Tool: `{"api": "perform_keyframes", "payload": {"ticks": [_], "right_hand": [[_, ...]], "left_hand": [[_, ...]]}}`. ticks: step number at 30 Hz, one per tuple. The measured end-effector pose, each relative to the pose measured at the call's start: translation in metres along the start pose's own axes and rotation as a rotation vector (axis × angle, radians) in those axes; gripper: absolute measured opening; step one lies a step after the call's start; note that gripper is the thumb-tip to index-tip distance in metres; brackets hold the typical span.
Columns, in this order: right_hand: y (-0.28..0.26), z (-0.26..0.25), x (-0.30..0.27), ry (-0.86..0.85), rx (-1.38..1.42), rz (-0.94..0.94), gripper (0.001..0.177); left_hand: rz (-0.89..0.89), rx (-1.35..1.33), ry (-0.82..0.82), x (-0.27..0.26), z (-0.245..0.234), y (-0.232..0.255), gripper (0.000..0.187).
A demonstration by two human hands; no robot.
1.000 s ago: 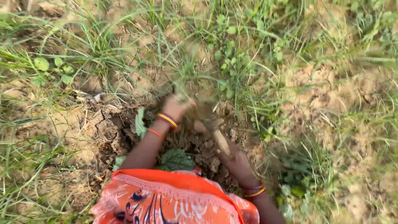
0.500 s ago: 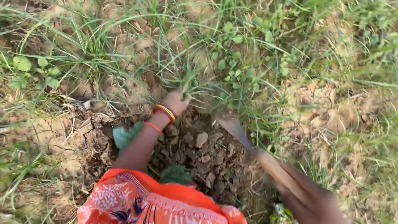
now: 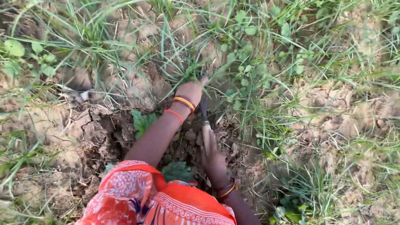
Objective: Digging up and pulling weeds from a garden bed using a hand trowel and bare hands.
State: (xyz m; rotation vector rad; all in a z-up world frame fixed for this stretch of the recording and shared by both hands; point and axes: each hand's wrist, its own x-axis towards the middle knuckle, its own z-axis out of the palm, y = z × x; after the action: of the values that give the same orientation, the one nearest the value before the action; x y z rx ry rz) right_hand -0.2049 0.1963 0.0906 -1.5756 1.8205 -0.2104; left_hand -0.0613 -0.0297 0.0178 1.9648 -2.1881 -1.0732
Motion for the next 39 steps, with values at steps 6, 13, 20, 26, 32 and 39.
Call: {"api": "perform_keyframes", "payload": {"ticks": [6,13,20,26,32,39], "right_hand": [[-0.018,-0.033,-0.003,0.163,0.222,-0.377,0.077],[-0.037,-0.129,-0.03,-0.097,0.58,0.244,0.073],[0.001,-0.227,-0.092,-0.002,0.201,0.314,0.068],[-0.052,-0.15,0.016,-0.09,0.021,0.172,0.048],[-0.076,-0.041,0.032,0.147,-0.08,-0.285,0.058],[0.006,0.001,0.028,0.116,0.15,-0.206,0.068]], "left_hand": [[0.103,0.056,-0.013,0.009,0.021,-0.009,0.042],[0.188,-0.218,0.211,0.002,0.009,-0.052,0.028],[-0.074,-0.776,0.099,-0.053,-0.036,-0.135,0.04],[0.029,-0.333,0.176,0.004,-0.002,-0.102,0.051],[0.034,-0.042,0.066,0.033,0.016,-0.068,0.053],[0.083,0.058,0.032,0.005,-0.032,-0.043,0.036]]}}
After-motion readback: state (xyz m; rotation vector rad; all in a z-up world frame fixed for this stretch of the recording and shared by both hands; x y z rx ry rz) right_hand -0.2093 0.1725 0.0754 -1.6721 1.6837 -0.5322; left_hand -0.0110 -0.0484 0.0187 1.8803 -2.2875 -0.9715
